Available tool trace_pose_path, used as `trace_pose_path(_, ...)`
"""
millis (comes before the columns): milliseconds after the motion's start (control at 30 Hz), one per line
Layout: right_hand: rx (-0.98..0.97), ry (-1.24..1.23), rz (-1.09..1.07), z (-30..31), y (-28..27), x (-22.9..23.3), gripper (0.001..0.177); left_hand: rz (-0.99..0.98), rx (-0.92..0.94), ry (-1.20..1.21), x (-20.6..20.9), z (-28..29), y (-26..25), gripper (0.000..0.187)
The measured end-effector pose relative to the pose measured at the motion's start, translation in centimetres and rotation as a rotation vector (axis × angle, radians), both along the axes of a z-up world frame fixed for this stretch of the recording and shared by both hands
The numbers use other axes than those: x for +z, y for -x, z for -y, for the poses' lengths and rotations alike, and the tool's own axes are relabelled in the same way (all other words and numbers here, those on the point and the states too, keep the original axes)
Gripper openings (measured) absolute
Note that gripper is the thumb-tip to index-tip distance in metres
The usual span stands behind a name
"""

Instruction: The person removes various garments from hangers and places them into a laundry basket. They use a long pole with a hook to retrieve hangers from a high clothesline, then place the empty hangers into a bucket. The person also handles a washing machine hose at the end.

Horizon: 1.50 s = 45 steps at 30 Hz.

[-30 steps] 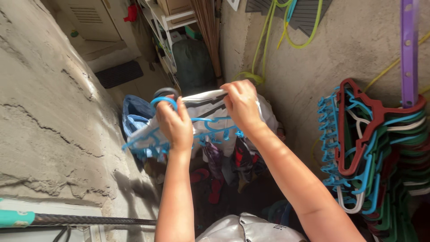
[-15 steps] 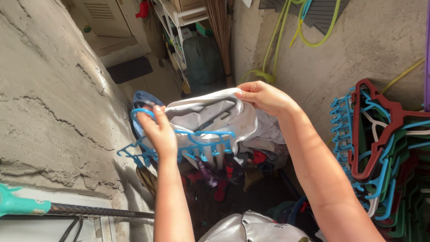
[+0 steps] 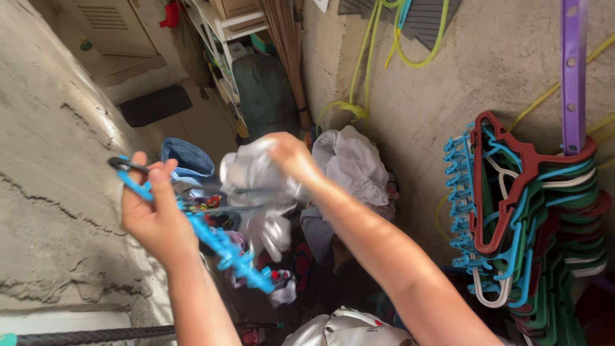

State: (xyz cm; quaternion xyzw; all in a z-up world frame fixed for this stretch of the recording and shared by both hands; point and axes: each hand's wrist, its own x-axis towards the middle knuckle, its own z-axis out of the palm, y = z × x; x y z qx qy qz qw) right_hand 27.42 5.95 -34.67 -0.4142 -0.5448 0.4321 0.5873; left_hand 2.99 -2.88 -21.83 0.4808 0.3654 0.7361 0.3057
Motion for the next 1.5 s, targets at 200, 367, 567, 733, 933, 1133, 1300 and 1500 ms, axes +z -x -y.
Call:
trace_pose_path(200, -0.638, 0.125, -0.237, -2.7, -19.6, -1.3, 0.021, 0.066, 0.076, -0.004, -1.9, -0.9, 0.6, 0.038)
trace_pose_path(367, -1.017, 0.407, 0.484, 0.7, -27.6, -6.0, 0.037, -0.020, 0.007, 0.053, -3.9, -2.6, -0.1, 0.049)
trace_pose_path(567, 0.144, 0.509, 0.319, 6.5, -16.2, -4.0, 0.045, -0.288, -0.032, -0.015, -4.9, -4.0, -3.4, 0.050)
trace_pose_path(733, 0.426, 0.337, -0.064, 9.7, -8.0, -0.3, 0.050, -0.202, -0.095, -0.080, -4.1, -3.9, -4.3, 0.071)
trace_pose_path(933, 0.351, 0.261, -0.052, 10.8, -6.3, 0.5, 0.045, -0.119, -0.136, -0.158, -4.0, -3.8, -4.3, 0.066)
trace_pose_path(1133, 0.297, 0.181, -0.036, 11.6, -5.5, 0.8, 0.037, -0.057, -0.153, -0.105, -4.1, -3.8, -3.1, 0.069)
trace_pose_path(1300, 0.176, 0.149, -0.107, 11.7, -5.2, 1.2, 0.029, -0.034, -0.174, -0.099, -3.8, -3.4, -3.1, 0.069)
trace_pose_path(1500, -0.066, 0.172, 0.159, 13.2, -4.7, 2.7, 0.027, -0.035, -0.190, -0.049, -3.1, -2.5, -3.0, 0.073)
